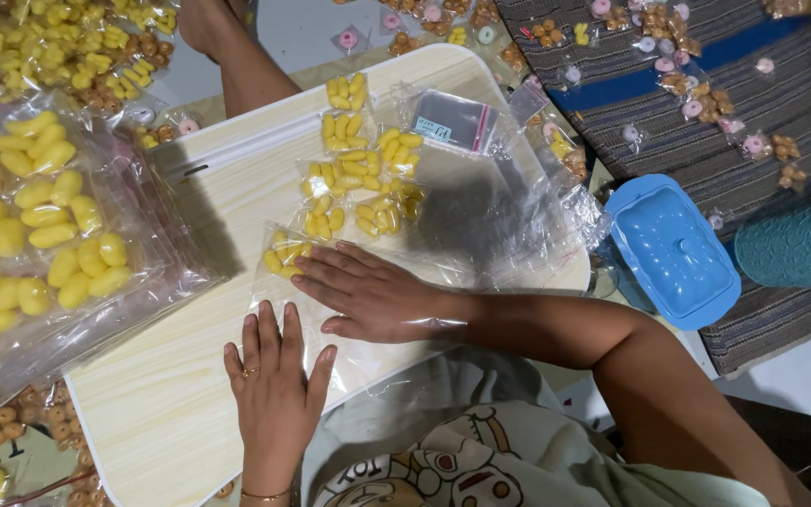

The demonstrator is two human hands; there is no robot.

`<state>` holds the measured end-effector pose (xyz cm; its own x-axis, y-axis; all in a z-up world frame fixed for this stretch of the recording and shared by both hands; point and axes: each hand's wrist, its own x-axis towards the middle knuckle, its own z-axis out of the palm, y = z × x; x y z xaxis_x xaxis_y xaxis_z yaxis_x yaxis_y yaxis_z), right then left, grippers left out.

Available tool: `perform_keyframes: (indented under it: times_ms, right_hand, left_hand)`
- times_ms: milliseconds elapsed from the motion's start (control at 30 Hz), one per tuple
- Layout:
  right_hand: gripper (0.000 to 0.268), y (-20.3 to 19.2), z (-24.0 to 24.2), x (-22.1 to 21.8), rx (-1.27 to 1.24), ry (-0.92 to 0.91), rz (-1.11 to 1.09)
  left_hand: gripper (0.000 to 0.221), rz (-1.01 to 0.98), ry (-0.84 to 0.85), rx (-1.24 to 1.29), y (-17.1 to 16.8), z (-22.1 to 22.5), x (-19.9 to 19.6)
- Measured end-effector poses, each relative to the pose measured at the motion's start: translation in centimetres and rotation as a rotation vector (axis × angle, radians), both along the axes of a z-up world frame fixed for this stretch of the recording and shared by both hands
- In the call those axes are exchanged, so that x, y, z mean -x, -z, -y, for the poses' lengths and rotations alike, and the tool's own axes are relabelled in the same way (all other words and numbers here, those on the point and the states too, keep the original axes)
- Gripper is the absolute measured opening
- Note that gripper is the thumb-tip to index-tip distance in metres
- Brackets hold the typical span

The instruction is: Bagging small yellow items into plastic pouches and sealing them

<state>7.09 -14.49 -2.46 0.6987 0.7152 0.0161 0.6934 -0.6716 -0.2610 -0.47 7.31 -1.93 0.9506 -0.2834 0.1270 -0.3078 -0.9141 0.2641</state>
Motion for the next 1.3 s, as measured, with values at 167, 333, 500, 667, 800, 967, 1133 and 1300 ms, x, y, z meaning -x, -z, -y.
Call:
perform_keyframes:
  times_ms: [167,333,500,667,800,967,1133,1300]
  right_hand:
    - [0.072,-0.9,-0.2,-0.1,-0.018,-0.025,-0.042]
    - [0.072,-0.4,-0.2,-0.1,-0.052,-0.020,0.013]
    - [0.071,-0.6,-0.4,-0.1,-0.062,-0.015,-0.013]
    - [0.071,-1.1,-0.2,0.0,-0.046,0.012,-0.039]
    - [0.071,-1.2,-0.2,-0.4,-0.038,0.007,-0.073]
    - [0.072,-0.9,-0.3,0.0,-0.033,0.003,-0.064]
    - [0.071,-0.7,-0.2,0.0,-0.047,0.002,-0.052]
    - [0.071,-0.6,-0.2,-0.2,-0.106,-0.028,-0.001]
  left_hand:
    - [0.073,0.063,-0.001,-0.017,-0.2,-0.1,0.0]
    - [0.073,0.043,0.021,-0.017,-0.5,-0.3,0.0]
    - [0.072,0.037,0.021,0.000,-0.6,-0.4,0.1]
    - [0.073,0.065,0.018,0.005,-0.1,-0.1,0.1]
    - [0.075,0.041,-0.013,-0.006,0.9,-0.1,-0.3]
    - [0.075,0.026,-0.013,-0.011,0.8,-0.3,0.1]
    - [0.075,0.050,0.000,-0.022,0.2,-0.2,0.0]
    - [0.073,0.042,0.008,-0.005,-0.4,-0.3,-0.2]
